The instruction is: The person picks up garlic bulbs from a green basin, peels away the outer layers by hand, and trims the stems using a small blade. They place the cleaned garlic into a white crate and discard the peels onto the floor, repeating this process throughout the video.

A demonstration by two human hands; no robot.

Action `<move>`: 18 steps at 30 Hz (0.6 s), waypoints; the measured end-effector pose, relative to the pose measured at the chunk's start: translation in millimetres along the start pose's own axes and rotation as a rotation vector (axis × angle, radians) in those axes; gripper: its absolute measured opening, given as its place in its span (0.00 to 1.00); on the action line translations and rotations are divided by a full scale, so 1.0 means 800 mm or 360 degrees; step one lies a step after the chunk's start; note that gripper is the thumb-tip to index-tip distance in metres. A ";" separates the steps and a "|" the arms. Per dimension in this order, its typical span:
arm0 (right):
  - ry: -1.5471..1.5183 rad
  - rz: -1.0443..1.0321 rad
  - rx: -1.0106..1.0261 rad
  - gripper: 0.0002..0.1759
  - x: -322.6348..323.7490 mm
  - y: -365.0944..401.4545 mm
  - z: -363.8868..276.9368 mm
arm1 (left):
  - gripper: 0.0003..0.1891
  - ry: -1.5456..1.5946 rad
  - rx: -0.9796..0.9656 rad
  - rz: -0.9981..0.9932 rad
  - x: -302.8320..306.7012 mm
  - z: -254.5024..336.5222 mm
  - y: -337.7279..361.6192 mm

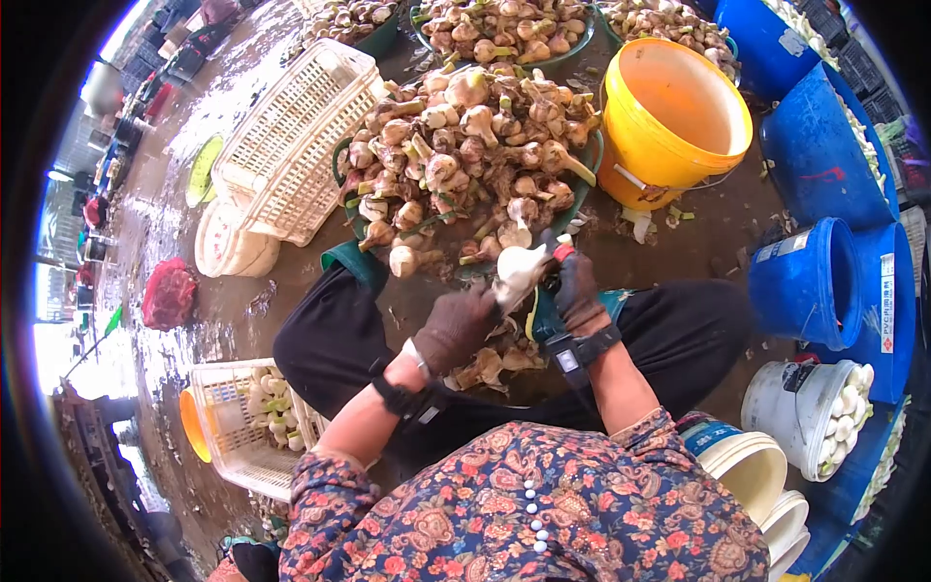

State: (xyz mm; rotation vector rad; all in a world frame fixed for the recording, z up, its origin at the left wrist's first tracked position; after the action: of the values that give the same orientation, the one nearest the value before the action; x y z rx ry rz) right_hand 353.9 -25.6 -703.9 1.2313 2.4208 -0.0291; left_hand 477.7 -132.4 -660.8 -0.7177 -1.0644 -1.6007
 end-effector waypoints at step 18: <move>-0.0613 -0.0694 -0.0358 0.20 -0.071 0.015 0.037 | 0.10 0.2780 0.0024 0.0412 0.011 -0.057 0.013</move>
State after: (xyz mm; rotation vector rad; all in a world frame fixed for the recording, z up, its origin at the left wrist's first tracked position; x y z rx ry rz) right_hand 403.0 -68.0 -707.2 0.5268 2.2263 -0.1078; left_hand 487.9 -178.1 -670.1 0.5979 0.3149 -1.2925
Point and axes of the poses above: each hand's wrist, its own y-axis away from the middle knuckle, its own x-axis out of the back of the hand, z = x × y, the point moved 9 cm from there along -y, towards the middle knuckle, and after that the axes turned 14 degrees about -z, right-handed, at the moved point
